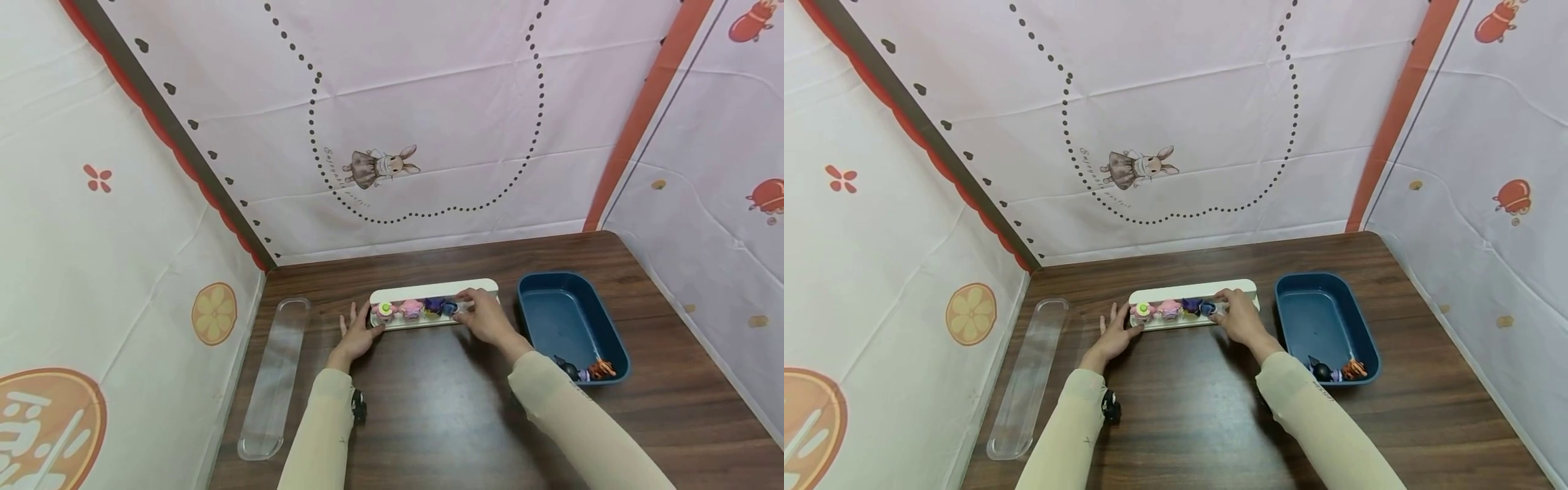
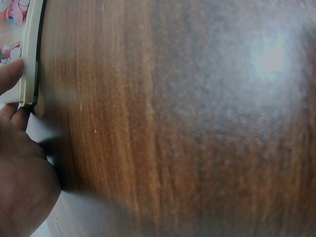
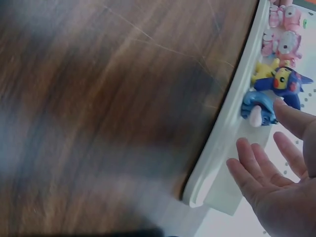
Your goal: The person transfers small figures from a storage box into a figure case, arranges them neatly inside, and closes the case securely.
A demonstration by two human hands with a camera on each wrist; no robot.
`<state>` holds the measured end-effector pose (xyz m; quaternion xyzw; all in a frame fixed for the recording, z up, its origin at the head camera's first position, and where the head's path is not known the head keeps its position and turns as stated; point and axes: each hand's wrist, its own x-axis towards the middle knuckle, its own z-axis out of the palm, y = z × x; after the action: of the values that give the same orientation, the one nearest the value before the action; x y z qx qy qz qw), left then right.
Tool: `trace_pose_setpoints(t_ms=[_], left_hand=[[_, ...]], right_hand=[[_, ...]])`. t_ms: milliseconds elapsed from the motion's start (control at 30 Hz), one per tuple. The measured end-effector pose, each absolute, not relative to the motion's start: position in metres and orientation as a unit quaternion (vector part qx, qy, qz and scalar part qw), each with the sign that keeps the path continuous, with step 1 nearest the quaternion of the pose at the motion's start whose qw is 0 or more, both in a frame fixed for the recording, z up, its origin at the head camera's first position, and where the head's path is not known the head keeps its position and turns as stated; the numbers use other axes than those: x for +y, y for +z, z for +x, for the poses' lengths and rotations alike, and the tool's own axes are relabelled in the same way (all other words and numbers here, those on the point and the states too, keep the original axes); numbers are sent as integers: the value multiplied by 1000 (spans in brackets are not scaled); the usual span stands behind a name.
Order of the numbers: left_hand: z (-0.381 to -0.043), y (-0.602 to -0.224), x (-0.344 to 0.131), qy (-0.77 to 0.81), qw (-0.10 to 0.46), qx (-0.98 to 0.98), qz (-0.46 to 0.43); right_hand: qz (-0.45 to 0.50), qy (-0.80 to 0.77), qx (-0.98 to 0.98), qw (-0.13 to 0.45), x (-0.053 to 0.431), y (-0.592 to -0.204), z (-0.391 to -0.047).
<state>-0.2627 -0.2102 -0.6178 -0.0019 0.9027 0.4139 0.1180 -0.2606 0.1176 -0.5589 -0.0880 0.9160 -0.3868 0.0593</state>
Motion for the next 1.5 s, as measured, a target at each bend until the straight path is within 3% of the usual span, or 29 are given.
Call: trace_pose_setpoints(t_ms=[533,1500], left_hand=[[-264,-619,-211,413,117,903,-4],[-264,-618,-212,415,118,902,3]], right_hand=[[-116,-341,931,63,156,-522,-246],[-125,-294,945,65,231,-505,-210]])
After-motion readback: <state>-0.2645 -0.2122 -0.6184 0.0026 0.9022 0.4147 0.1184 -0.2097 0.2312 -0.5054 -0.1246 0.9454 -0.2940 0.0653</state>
